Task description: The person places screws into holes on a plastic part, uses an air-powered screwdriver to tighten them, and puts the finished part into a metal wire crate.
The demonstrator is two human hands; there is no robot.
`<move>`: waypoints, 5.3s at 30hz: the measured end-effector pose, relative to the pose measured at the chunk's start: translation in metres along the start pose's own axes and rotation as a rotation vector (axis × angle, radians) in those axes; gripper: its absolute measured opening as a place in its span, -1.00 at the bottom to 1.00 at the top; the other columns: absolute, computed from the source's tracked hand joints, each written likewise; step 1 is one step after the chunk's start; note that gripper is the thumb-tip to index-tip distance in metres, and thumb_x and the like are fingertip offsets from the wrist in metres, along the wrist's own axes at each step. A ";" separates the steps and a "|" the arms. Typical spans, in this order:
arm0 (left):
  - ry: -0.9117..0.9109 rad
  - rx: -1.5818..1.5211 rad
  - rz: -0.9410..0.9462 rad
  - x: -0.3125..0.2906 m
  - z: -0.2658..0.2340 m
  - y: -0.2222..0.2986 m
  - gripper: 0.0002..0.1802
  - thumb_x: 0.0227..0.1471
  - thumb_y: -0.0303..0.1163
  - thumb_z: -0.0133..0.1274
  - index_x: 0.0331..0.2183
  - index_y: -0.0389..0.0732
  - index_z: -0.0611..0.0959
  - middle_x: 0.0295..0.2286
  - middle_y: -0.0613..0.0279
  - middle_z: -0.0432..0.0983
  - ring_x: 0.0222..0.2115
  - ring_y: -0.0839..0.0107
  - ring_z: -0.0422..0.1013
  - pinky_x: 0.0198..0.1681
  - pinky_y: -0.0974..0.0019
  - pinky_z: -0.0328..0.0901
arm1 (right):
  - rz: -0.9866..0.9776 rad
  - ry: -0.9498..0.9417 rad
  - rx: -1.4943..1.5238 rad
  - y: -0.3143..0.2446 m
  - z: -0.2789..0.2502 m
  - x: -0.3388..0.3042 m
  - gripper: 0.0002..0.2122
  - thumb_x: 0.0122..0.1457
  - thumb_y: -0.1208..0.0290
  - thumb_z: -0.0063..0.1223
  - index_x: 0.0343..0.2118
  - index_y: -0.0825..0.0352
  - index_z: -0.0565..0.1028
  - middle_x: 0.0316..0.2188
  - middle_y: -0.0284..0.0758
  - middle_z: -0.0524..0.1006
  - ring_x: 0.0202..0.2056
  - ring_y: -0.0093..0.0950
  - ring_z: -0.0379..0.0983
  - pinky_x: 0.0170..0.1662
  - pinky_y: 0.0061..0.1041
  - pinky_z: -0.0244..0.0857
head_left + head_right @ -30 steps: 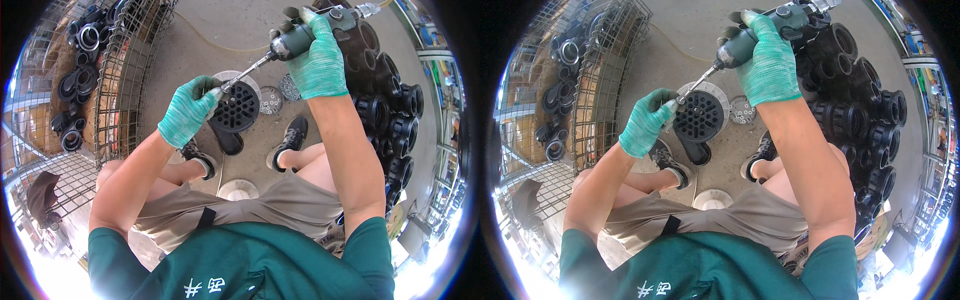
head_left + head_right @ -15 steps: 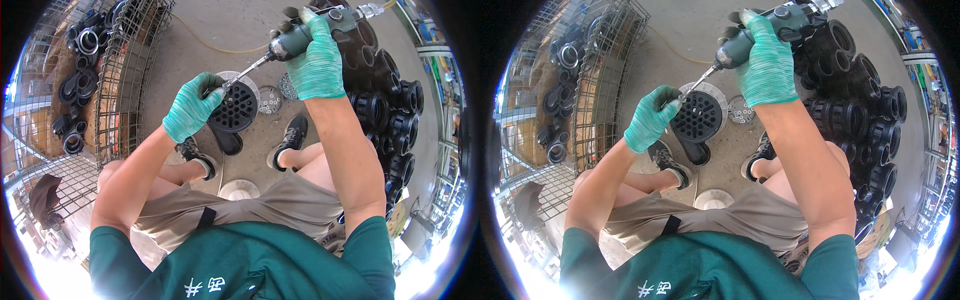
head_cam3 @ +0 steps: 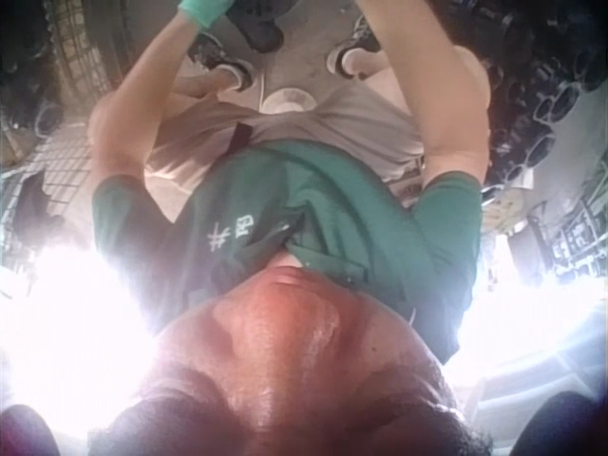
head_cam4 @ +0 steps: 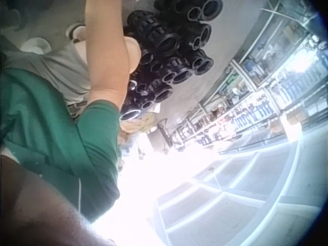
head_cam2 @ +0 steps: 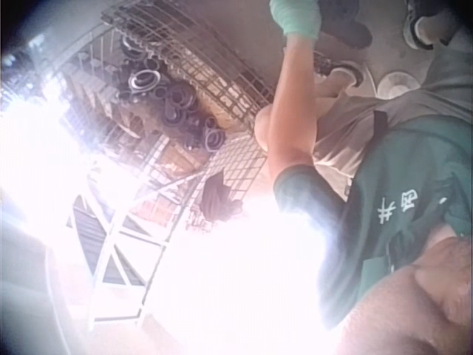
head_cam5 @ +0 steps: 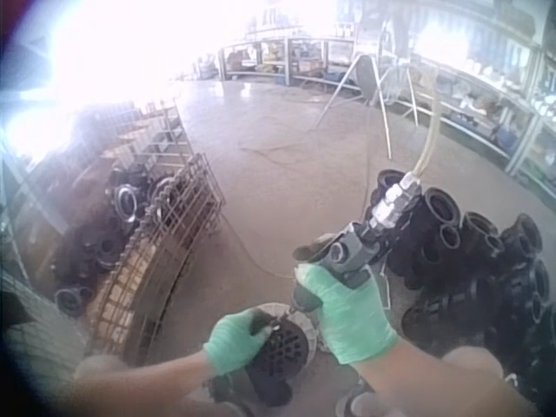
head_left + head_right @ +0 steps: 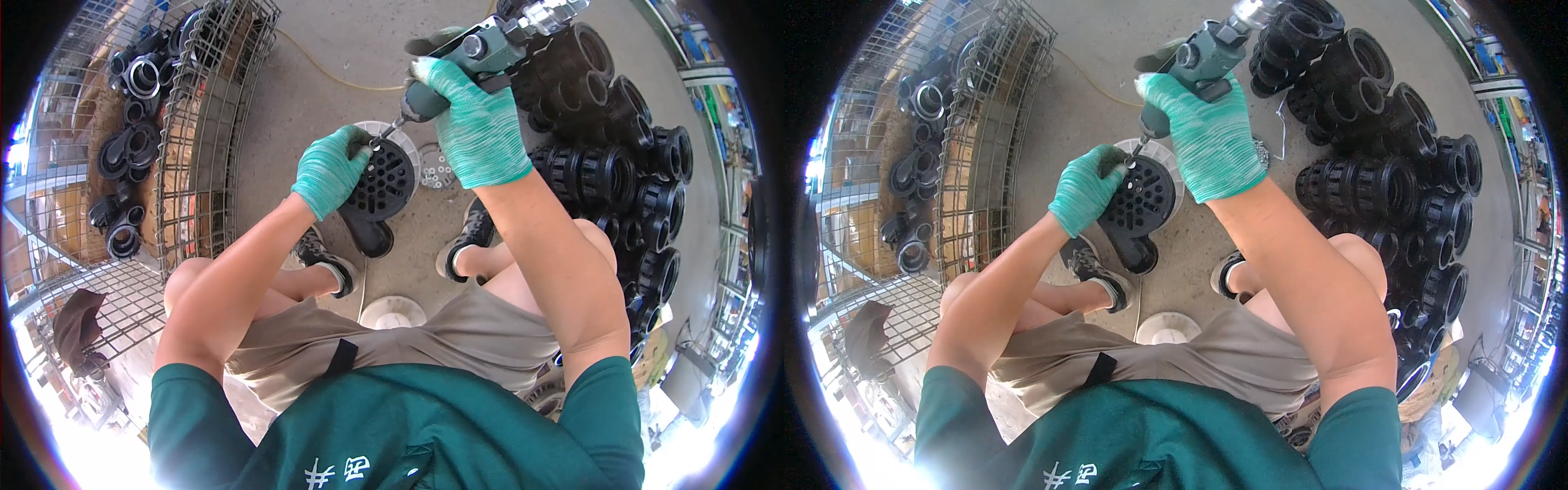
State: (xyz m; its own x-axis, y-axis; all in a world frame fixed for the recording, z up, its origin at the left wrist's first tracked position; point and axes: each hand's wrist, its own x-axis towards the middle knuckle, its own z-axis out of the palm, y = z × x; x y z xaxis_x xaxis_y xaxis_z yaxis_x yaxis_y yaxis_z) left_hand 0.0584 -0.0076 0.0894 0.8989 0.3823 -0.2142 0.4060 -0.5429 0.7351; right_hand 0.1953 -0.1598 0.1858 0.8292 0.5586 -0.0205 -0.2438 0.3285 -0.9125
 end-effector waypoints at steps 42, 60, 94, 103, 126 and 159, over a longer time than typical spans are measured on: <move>-0.206 0.327 -0.048 0.004 -0.021 0.009 -0.68 0.11 -0.30 0.07 -0.07 -0.10 0.58 -0.19 0.00 0.60 -0.17 -0.08 0.50 -0.10 -0.02 0.39 | -0.102 -0.458 -0.269 0.023 0.043 -0.011 -0.75 0.06 0.62 0.21 -0.16 0.35 0.54 -0.29 -0.45 0.58 -0.25 -0.64 0.45 -0.08 -0.53 0.39; -0.355 -1.418 -0.266 -0.018 -0.076 0.037 -0.57 0.13 -0.64 -0.16 0.05 -0.57 0.39 -0.02 -0.28 0.44 -0.08 0.04 0.53 0.06 0.06 0.49 | 0.212 -0.126 -0.319 -0.032 0.008 -0.018 -0.81 0.10 0.58 0.22 -0.20 0.34 0.53 -0.41 -0.34 0.61 -0.47 -0.57 0.55 -0.38 -0.56 0.46; -0.351 -1.076 -0.117 -0.031 -0.052 0.062 -0.46 0.28 -0.35 0.01 0.23 -0.24 0.32 -0.28 0.26 0.51 -0.43 0.59 0.41 -0.41 0.49 0.33 | 0.147 -0.338 -0.634 -0.015 0.008 -0.031 -0.63 0.05 0.44 0.28 -0.05 0.30 0.49 -0.30 -0.24 0.61 -0.29 -0.43 0.56 -0.13 -0.43 0.46; -0.475 -1.364 -0.175 -0.031 -0.054 0.055 -0.54 0.25 -0.48 -0.05 0.17 -0.31 0.39 -0.22 0.10 0.53 -0.35 0.38 0.50 -0.32 0.36 0.43 | 0.224 -0.322 -0.665 -0.013 0.005 -0.030 -0.64 0.07 0.49 0.28 -0.05 0.34 0.48 -0.30 -0.31 0.60 -0.27 -0.53 0.53 -0.10 -0.47 0.45; -0.431 -1.446 -0.182 -0.037 -0.056 0.056 -0.54 0.07 -0.59 0.17 0.02 -0.43 0.49 -0.04 -0.06 0.50 0.03 0.13 0.46 0.23 0.18 0.33 | 0.129 -0.240 -0.706 -0.026 0.002 -0.024 -0.75 0.12 0.45 0.28 -0.16 0.36 0.51 -0.39 -0.38 0.58 -0.35 -0.61 0.47 -0.18 -0.54 0.45; -0.264 -1.244 -0.215 -0.034 -0.052 0.056 -0.57 0.16 -0.49 0.15 0.04 -0.43 0.49 -0.09 -0.05 0.54 -0.08 0.17 0.55 0.00 0.27 0.52 | 0.084 -0.248 -0.678 -0.022 -0.002 -0.023 -0.76 0.12 0.43 0.30 -0.18 0.32 0.52 -0.45 -0.44 0.56 -0.41 -0.65 0.44 -0.22 -0.55 0.44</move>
State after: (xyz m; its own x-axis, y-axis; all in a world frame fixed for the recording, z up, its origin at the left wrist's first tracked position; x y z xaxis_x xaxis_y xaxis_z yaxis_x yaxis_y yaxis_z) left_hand 0.0422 -0.0126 0.1713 0.8981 0.1386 -0.4174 0.2486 0.6228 0.7418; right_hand 0.1825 -0.1815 0.2054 0.6632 0.7440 -0.0815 0.1307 -0.2223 -0.9662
